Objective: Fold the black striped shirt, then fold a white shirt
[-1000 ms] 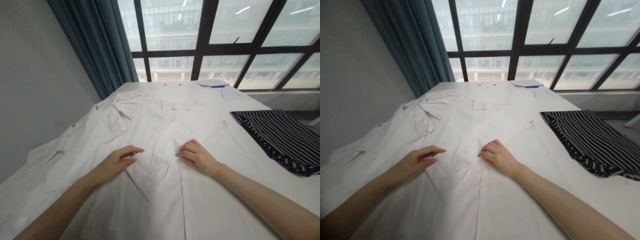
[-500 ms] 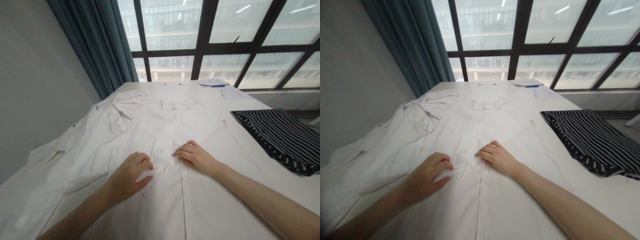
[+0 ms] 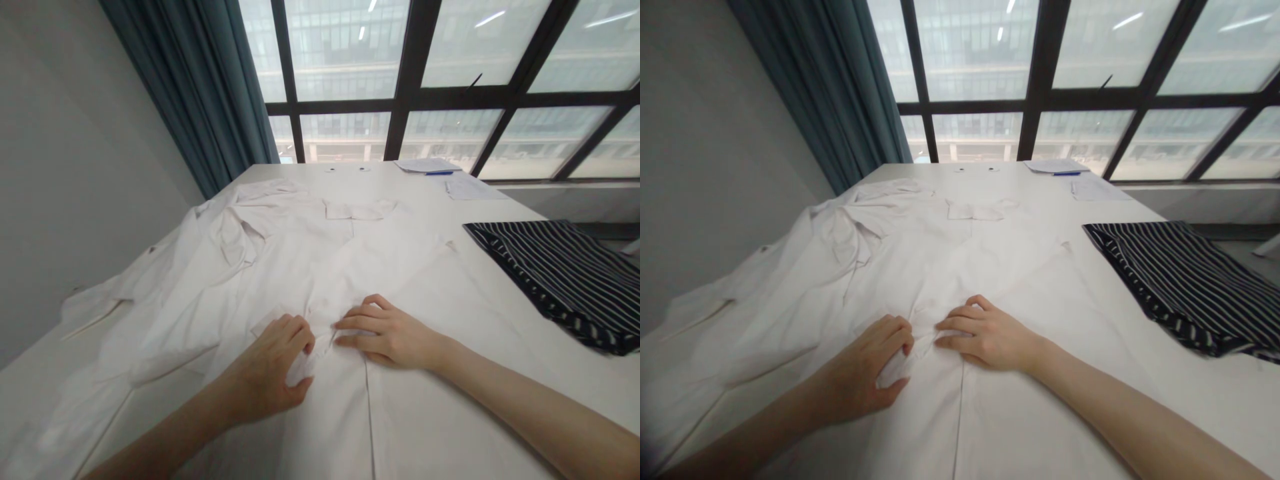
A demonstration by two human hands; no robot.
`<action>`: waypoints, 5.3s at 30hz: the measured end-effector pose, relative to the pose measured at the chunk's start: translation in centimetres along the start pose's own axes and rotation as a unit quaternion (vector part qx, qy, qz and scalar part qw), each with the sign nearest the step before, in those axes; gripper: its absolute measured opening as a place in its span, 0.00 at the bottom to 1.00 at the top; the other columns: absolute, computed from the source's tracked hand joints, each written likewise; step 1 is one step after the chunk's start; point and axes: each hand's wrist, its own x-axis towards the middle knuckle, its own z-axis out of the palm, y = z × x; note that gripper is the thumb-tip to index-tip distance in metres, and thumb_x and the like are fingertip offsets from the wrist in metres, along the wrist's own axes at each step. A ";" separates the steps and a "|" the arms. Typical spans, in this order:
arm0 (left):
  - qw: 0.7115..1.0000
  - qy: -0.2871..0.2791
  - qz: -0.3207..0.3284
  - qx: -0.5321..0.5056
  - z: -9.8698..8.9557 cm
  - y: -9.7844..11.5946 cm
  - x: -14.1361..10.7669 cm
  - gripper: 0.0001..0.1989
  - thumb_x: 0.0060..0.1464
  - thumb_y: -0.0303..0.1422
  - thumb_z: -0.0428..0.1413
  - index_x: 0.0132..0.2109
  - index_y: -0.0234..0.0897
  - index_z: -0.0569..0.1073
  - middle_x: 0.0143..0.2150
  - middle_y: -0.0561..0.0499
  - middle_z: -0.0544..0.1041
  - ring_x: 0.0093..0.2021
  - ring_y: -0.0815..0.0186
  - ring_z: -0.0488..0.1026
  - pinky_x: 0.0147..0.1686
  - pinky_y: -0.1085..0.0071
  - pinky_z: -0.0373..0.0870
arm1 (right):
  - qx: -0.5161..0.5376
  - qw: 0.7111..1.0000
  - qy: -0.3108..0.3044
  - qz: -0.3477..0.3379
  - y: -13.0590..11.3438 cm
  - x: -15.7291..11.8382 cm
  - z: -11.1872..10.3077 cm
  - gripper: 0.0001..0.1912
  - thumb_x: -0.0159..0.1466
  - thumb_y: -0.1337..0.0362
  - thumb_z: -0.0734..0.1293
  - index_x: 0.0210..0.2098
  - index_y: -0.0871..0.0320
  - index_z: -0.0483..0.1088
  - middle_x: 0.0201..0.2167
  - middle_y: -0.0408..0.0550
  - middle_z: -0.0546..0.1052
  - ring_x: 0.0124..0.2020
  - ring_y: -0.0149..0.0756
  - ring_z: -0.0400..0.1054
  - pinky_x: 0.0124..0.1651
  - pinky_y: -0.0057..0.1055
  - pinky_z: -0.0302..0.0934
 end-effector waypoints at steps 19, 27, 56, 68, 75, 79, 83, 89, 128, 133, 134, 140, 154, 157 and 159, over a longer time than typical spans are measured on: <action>0.995 -0.008 -0.003 -0.096 -1.1 -2.1 0.2 0.11 0.50 0.26 0.55 0.41 0.39 0.65 0.43 0.49 0.69 0.44 0.62 0.66 0.45 0.66 0.68 | 0.009 1.000 -0.013 -0.024 -1.6 0.7 0.8 0.19 0.72 0.66 0.57 0.60 0.60 0.66 0.58 0.55 0.73 0.61 0.34 0.64 0.64 0.40 0.54; 0.993 0.054 -0.041 -0.093 -1.0 -2.2 0.3 0.11 0.51 0.24 0.50 0.42 0.39 0.68 0.38 0.51 0.74 0.38 0.65 0.71 0.39 0.70 0.70 | 0.028 0.999 -0.044 -0.002 -1.6 0.3 1.2 0.21 0.73 0.62 0.56 0.63 0.58 0.62 0.63 0.54 0.68 0.65 0.34 0.58 0.68 0.43 0.46; 0.988 0.021 0.019 -0.151 -1.7 -2.8 0.1 0.07 0.55 0.26 0.47 0.41 0.38 0.66 0.39 0.49 0.69 0.41 0.63 0.67 0.43 0.67 0.66 | 0.086 0.986 -0.133 0.048 -1.9 0.6 0.7 0.25 0.74 0.57 0.51 0.69 0.54 0.52 0.68 0.50 0.59 0.68 0.35 0.51 0.70 0.47 0.30; 0.990 -0.021 0.025 -0.137 -2.2 -4.8 -0.4 0.15 0.55 0.26 0.54 0.50 0.40 0.65 0.48 0.49 0.69 0.50 0.62 0.67 0.52 0.65 0.66 | 0.103 0.983 -0.139 0.057 -2.3 0.7 0.6 0.28 0.73 0.52 0.51 0.70 0.51 0.48 0.70 0.50 0.55 0.69 0.38 0.49 0.69 0.50 0.31; 0.990 -0.054 0.053 -0.116 -3.2 -4.5 -0.4 0.25 0.45 0.21 0.56 0.51 0.42 0.66 0.51 0.49 0.68 0.54 0.61 0.65 0.56 0.65 0.65 | 0.110 0.982 -0.135 0.072 -2.7 1.0 0.7 0.33 0.71 0.45 0.53 0.70 0.51 0.49 0.69 0.52 0.57 0.68 0.45 0.50 0.67 0.57 0.35; 0.992 -0.053 0.045 -0.105 -3.6 -4.4 -0.5 0.25 0.43 0.21 0.57 0.50 0.40 0.66 0.51 0.49 0.68 0.54 0.61 0.66 0.56 0.64 0.66 | 0.115 0.981 -0.135 0.074 -2.7 1.0 0.7 0.34 0.70 0.44 0.53 0.70 0.52 0.49 0.69 0.53 0.57 0.68 0.45 0.50 0.67 0.57 0.34; 0.994 -0.040 0.042 -0.090 -3.2 -4.7 -0.3 0.24 0.42 0.19 0.56 0.48 0.40 0.68 0.50 0.49 0.69 0.53 0.61 0.67 0.54 0.66 0.67 | 0.117 0.981 -0.136 0.075 -2.7 1.0 0.7 0.34 0.70 0.44 0.54 0.70 0.53 0.49 0.69 0.53 0.57 0.68 0.45 0.49 0.68 0.57 0.33; 0.995 0.006 0.086 -0.056 -2.3 -5.2 0.0 0.14 0.53 0.20 0.53 0.45 0.38 0.70 0.46 0.48 0.72 0.48 0.64 0.70 0.49 0.69 0.69 | 0.119 0.980 -0.140 0.076 -2.7 1.0 0.6 0.34 0.70 0.44 0.54 0.70 0.52 0.50 0.70 0.53 0.56 0.69 0.45 0.48 0.68 0.57 0.33; 0.974 0.029 -0.063 -0.214 -3.1 -5.6 0.4 0.19 0.66 0.45 0.45 0.37 0.36 0.71 0.37 0.49 0.76 0.39 0.64 0.73 0.41 0.69 0.69 | 0.129 0.978 -0.135 0.098 -2.9 1.2 0.7 0.36 0.70 0.44 0.54 0.71 0.53 0.46 0.69 0.55 0.58 0.68 0.45 0.50 0.67 0.57 0.34; 0.976 -0.008 0.012 -0.219 -2.5 -5.2 0.3 0.19 0.65 0.47 0.47 0.37 0.36 0.69 0.39 0.48 0.73 0.41 0.64 0.71 0.44 0.68 0.67 | 0.133 0.975 -0.139 0.111 -3.2 1.4 0.8 0.36 0.70 0.44 0.52 0.71 0.54 0.46 0.69 0.55 0.57 0.68 0.46 0.49 0.67 0.58 0.32; 0.978 -0.009 0.021 -0.209 -2.4 -5.0 0.2 0.17 0.63 0.47 0.50 0.39 0.37 0.69 0.39 0.48 0.72 0.41 0.64 0.70 0.44 0.68 0.67 | 0.132 0.975 -0.140 0.113 -3.2 1.4 0.8 0.36 0.70 0.44 0.52 0.71 0.54 0.46 0.69 0.55 0.57 0.68 0.46 0.49 0.67 0.57 0.32; 0.995 0.007 -0.013 -0.103 -2.1 -3.4 0.0 0.03 0.57 0.32 0.52 0.38 0.38 0.65 0.38 0.50 0.69 0.38 0.64 0.66 0.40 0.68 0.67 | 0.114 0.978 -0.129 0.114 -3.4 1.6 1.0 0.36 0.70 0.44 0.53 0.71 0.55 0.47 0.68 0.56 0.60 0.67 0.47 0.51 0.67 0.59 0.35; 0.996 0.019 0.055 -0.064 -1.3 -3.9 0.3 0.18 0.47 0.18 0.50 0.45 0.38 0.68 0.40 0.50 0.72 0.42 0.62 0.68 0.44 0.67 0.67 | 0.073 0.993 0.002 0.094 -2.6 1.3 1.1 0.17 0.71 0.63 0.56 0.56 0.58 0.68 0.54 0.51 0.76 0.57 0.38 0.64 0.64 0.44 0.45; 0.994 0.014 0.091 -0.065 -1.5 -3.7 0.3 0.22 0.44 0.15 0.48 0.45 0.39 0.68 0.40 0.50 0.73 0.43 0.62 0.68 0.46 0.66 0.66 | 0.077 0.986 0.039 0.142 -2.3 1.2 1.0 0.17 0.68 0.70 0.57 0.53 0.59 0.69 0.52 0.52 0.76 0.55 0.38 0.65 0.60 0.42 0.50; 0.993 0.012 0.098 -0.063 -1.7 -3.7 0.3 0.21 0.45 0.15 0.48 0.45 0.39 0.68 0.39 0.50 0.72 0.43 0.62 0.67 0.46 0.66 0.66 | 0.087 0.977 0.060 0.184 -2.0 1.1 1.2 0.17 0.67 0.72 0.58 0.52 0.59 0.69 0.51 0.52 0.76 0.53 0.38 0.66 0.58 0.41 0.53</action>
